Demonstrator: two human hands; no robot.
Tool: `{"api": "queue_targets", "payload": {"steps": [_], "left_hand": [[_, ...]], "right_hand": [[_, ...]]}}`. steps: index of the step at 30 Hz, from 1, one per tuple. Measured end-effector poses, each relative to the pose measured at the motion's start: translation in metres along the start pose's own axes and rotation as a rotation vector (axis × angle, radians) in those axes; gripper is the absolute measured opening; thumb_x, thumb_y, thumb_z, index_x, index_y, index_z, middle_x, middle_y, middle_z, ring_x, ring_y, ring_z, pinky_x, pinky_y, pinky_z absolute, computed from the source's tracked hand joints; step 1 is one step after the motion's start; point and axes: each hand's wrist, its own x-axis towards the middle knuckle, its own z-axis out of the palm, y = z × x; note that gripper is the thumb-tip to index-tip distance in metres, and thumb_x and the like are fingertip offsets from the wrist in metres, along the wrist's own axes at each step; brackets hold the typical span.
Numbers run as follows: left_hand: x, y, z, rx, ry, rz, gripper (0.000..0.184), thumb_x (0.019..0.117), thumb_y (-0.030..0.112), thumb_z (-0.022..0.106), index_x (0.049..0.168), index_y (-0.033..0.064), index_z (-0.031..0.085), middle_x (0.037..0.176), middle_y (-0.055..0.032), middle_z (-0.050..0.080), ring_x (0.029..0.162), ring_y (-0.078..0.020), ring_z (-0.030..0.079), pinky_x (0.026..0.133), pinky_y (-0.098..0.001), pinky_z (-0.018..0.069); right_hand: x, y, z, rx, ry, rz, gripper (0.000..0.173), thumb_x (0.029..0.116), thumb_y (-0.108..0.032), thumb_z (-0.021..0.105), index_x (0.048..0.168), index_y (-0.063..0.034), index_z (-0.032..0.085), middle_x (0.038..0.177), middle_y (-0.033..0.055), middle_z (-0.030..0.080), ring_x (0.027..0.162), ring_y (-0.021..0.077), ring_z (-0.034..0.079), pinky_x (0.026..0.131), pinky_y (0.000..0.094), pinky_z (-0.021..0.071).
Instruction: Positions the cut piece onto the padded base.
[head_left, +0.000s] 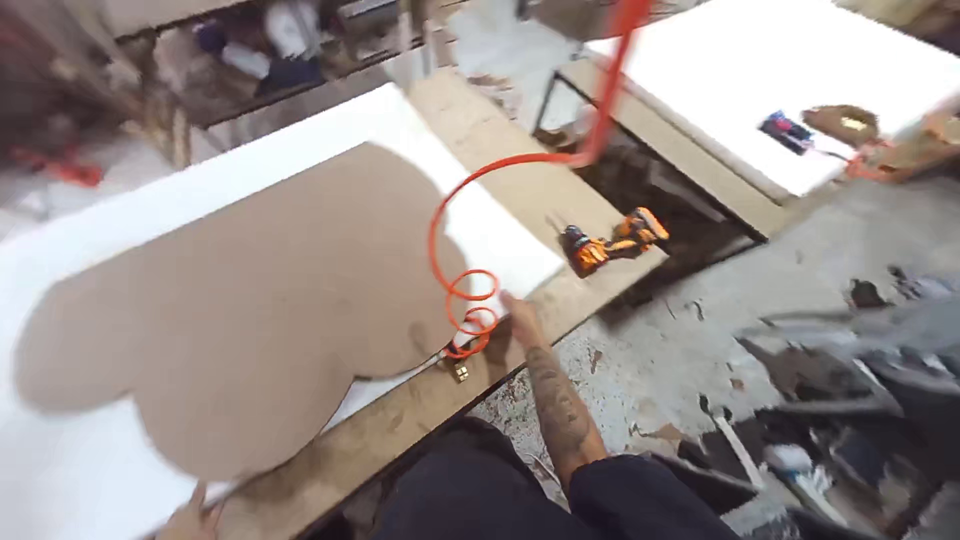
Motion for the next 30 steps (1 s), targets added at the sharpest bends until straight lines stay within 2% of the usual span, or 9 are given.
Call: {"api": "queue_targets", "payload": {"steps": [9,12,14,16,17,19,23,27,30], "left_hand": [[-0.071,-0.036,-0.02,-0.032,-0.017,-0.111,0.068,0.0955,0.023,0.074,0.149,-0.0001,0.039,0.137,-0.0237,0.058,0.109,-0.0319,0.068,0.089,-0.0479,0.0605],[-0.081,-0.048,-0.04,0.036,-0.046,-0.097,0.061,0.0956,0.026,0.074,0.142,-0.0034,0.047,0.121,-0.0225,0.066,0.092,-0.0288,0.074,0.079,-0.0461,0.0646],[-0.085,-0.045,-0.057,0.41,-0.049,-0.071,0.057,0.0994,0.046,0.066,0.125,-0.0058,0.06,0.096,-0.0162,0.074,0.075,-0.0225,0.075,0.07,-0.0424,0.0654],[-0.096,-0.036,-0.075,0.796,0.019,0.044,0.056,0.103,0.053,0.052,0.11,0.0009,0.072,0.095,-0.0174,0.075,0.087,-0.0313,0.074,0.082,-0.0564,0.0582],[-0.101,-0.031,-0.08,0.817,0.058,0.12,0.055,0.1045,0.05,0.049,0.11,-0.0001,0.072,0.1,-0.0219,0.072,0.095,-0.0368,0.071,0.089,-0.0613,0.0528],[-0.099,-0.036,-0.078,0.6,0.021,0.248,0.05,0.1064,0.044,0.051,0.118,-0.0019,0.068,0.099,-0.0167,0.073,0.088,-0.0252,0.074,0.083,-0.0468,0.0618],[-0.08,-0.048,-0.035,0.147,-0.21,0.142,0.061,0.1029,0.041,0.059,0.143,-0.0044,0.051,0.136,-0.0211,0.061,0.122,-0.0245,0.064,0.104,-0.0424,0.0545],[-0.078,-0.039,-0.012,0.23,-0.156,0.124,0.054,0.101,0.046,0.061,0.123,-0.004,0.064,0.115,-0.0182,0.068,0.106,-0.0215,0.067,0.096,-0.0429,0.0557],[-0.067,-0.029,-0.014,0.154,-0.165,0.038,0.051,0.0997,0.042,0.065,0.117,-0.0059,0.064,0.106,-0.0155,0.07,0.094,-0.0196,0.07,0.088,-0.0405,0.0601]], "right_hand": [[-0.032,0.002,-0.068,-0.121,0.071,-0.112,0.055,0.0922,-0.022,0.077,0.139,-0.0037,0.052,0.113,0.0127,0.069,0.092,0.0202,0.07,0.077,0.041,0.0609],[-0.041,0.016,-0.088,-0.196,0.096,-0.099,0.055,0.0904,-0.03,0.079,0.133,-0.0036,0.056,0.108,0.0114,0.071,0.09,0.0204,0.072,0.076,0.0415,0.0623],[-0.057,0.022,-0.098,-0.444,0.121,-0.065,0.053,0.0962,-0.044,0.07,0.126,-0.0003,0.06,0.1,0.012,0.071,0.081,0.0213,0.071,0.072,0.042,0.0624],[-0.086,0.022,-0.114,-0.929,0.105,-0.023,0.053,0.1033,-0.046,0.054,0.114,0.0041,0.065,0.09,0.0147,0.07,0.07,0.0224,0.07,0.067,0.0438,0.0614],[-0.106,0.023,-0.117,-1.12,0.046,0.014,0.048,0.1032,-0.041,0.052,0.108,0.0044,0.068,0.087,0.016,0.071,0.067,0.0236,0.069,0.066,0.0463,0.0601],[-0.155,0.022,-0.098,-1.235,-0.209,0.093,0.044,0.1064,-0.037,0.051,0.108,0.0021,0.071,0.086,0.0141,0.073,0.066,0.0222,0.069,0.066,0.0454,0.0594],[-0.206,0.064,-0.016,-0.909,-0.597,-0.201,0.038,0.1065,-0.033,0.056,0.123,-0.0013,0.069,0.099,0.01,0.075,0.085,0.0202,0.075,0.079,0.0417,0.0645],[-0.148,0.075,0.035,-1.177,-0.159,-0.665,0.066,0.1034,-0.046,0.053,0.149,0.001,0.047,0.14,0.0277,0.057,0.127,0.0404,0.059,0.107,0.0581,0.0485],[-0.102,0.056,0.048,-1.286,0.138,-0.477,0.081,0.1012,-0.059,0.046,0.148,0.0071,0.045,0.152,0.0344,0.042,0.141,0.0497,0.041,0.113,0.0653,0.037]]}}
